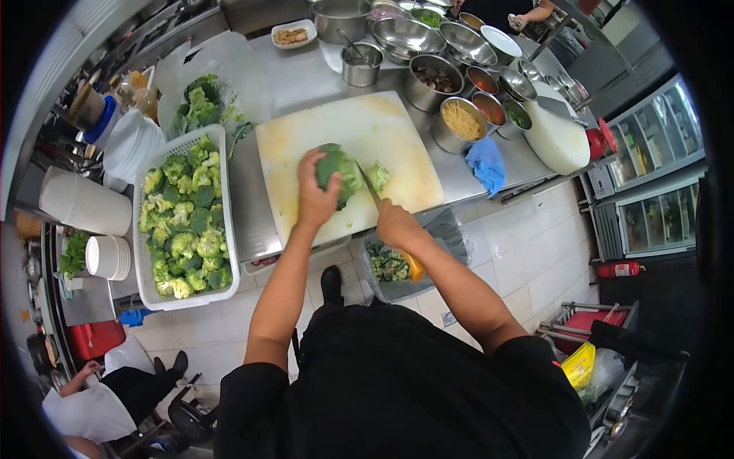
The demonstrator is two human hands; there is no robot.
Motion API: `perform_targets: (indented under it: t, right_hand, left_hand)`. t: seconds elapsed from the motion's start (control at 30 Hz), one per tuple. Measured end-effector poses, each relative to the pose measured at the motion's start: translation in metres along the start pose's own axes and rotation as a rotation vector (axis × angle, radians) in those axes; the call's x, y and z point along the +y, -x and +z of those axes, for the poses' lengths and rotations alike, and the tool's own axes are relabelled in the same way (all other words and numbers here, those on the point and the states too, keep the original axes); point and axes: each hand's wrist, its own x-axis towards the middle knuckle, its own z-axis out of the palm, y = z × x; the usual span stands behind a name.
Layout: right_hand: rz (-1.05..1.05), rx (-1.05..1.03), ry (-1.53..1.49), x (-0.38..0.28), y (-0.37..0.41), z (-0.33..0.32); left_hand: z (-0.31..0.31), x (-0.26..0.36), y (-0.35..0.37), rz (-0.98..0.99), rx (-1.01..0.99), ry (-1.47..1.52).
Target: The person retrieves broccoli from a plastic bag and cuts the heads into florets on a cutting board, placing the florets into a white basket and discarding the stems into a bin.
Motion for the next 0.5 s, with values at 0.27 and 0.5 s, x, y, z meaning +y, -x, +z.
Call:
perform_targets:
  t: [0.27,0.5]
  right_hand:
    - [0.036,0.150,-0.177,0.018,0.032,-0.044]
    - [0.016,0.127,-0.281,-0.007,-0.028,-0.038]
  left_hand:
    - [-0.063,-0.039,-0.020,-0.129,-0.113,0.174]
    - [-0.055,-0.028,-0.023,-0.195,-0.075,0.182]
